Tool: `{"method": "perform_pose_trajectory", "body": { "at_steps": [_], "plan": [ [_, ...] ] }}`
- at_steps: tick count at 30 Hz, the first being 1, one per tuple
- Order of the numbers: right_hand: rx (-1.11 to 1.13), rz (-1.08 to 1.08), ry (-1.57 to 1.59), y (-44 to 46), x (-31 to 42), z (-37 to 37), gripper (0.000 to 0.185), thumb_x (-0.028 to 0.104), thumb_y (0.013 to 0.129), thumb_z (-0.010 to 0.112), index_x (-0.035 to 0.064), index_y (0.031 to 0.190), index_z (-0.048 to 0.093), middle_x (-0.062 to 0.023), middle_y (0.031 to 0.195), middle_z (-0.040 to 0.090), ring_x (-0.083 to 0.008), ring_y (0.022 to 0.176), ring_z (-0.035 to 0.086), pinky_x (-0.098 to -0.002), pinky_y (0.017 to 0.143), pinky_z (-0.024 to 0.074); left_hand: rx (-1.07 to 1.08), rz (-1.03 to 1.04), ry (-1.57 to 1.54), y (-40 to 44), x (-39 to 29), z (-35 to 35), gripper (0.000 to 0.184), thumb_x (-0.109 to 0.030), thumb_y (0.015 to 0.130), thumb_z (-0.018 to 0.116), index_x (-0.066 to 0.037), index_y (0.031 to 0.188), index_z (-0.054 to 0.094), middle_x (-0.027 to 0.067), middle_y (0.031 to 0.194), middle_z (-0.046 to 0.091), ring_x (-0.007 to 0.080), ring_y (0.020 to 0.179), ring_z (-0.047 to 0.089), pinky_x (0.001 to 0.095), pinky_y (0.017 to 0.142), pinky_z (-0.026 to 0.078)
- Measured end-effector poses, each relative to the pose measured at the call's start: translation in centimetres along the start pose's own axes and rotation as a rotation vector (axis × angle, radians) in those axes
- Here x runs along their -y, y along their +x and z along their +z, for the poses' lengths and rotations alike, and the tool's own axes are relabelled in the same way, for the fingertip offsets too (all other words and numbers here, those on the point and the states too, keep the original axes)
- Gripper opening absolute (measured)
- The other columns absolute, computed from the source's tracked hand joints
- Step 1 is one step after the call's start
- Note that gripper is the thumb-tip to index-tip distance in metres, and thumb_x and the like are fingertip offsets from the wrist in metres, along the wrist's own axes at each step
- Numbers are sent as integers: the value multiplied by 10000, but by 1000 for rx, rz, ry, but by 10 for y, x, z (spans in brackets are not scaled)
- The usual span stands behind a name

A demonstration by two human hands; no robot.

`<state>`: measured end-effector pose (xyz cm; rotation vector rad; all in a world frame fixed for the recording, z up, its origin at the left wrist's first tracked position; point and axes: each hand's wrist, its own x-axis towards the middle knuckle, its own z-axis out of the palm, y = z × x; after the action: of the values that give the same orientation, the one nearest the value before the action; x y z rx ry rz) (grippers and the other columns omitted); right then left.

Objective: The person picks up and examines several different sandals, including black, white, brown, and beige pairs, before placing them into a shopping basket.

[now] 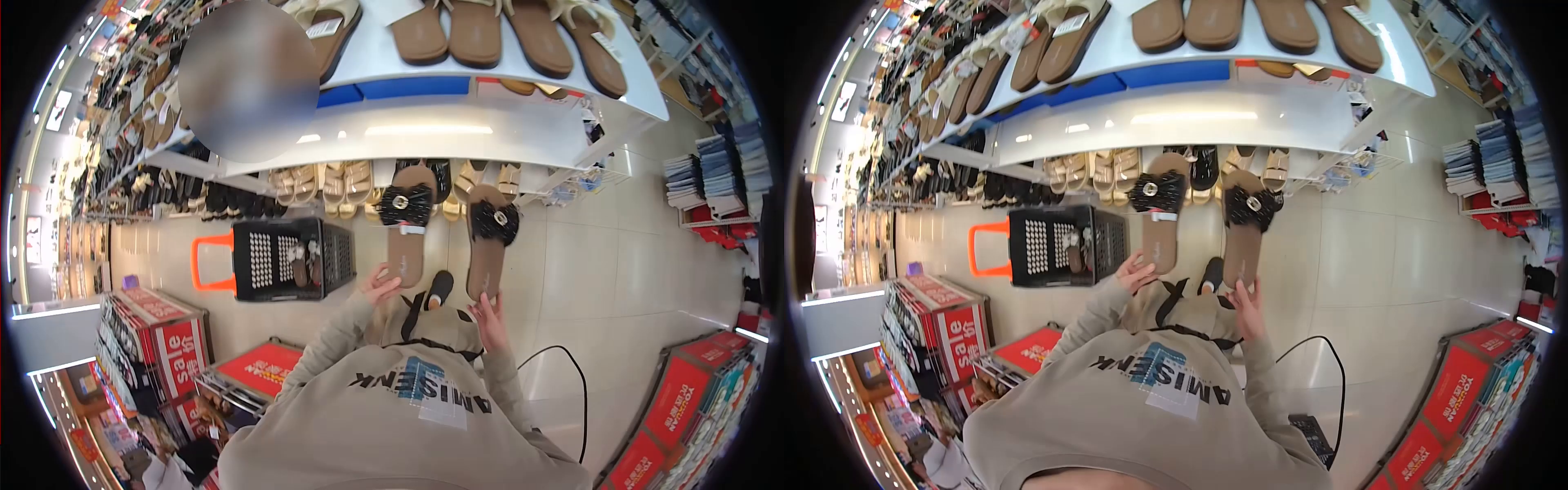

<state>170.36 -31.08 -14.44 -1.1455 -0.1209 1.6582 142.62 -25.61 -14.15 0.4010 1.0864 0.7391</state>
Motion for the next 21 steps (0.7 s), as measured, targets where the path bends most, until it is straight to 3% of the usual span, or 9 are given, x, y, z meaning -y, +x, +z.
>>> {"method": "perform_pose_trajectory", "body": {
  "at_steps": [8, 14, 17, 21],
  "plan": [
    [263, 105, -306, 55, -18, 67, 466, 204, 857, 564, 90, 1222, 297, 2, 814, 500, -72, 652, 476, -332, 821, 456, -232, 89, -216, -59, 25, -80, 473, -102, 802, 621, -121, 1200, 368, 71, 1122, 528, 183, 1004, 539, 314, 881, 442],
    [244, 183, -479, 59, -78, 116, 472, 234, 823, 614, 73, 1184, 356, 0, 748, 517, -65, 593, 470, -273, 741, 467, -484, -15, -302, -92, 47, -151, 590, -193, 706, 735, -119, 1189, 404, 112, 1060, 575, 194, 915, 599, 288, 764, 491],
    [252, 189, -672, 67, -117, 134, 466, 238, 808, 631, 70, 1164, 383, -3, 751, 520, -64, 582, 468, -242, 686, 457, -537, -127, -324, -112, 52, -193, 478, -172, 752, 690, -99, 1137, 416, 131, 1027, 583, 235, 931, 592, 334, 825, 480],
    [180, 326, -663, 62, -189, 165, 454, 241, 797, 644, 72, 1140, 399, -13, 757, 527, -71, 579, 474, -244, 658, 463, -573, -164, -448, -144, 51, -274, 490, -189, 731, 711, -76, 1122, 437, 131, 955, 607, 245, 877, 609, 333, 791, 497]
  ]
}}
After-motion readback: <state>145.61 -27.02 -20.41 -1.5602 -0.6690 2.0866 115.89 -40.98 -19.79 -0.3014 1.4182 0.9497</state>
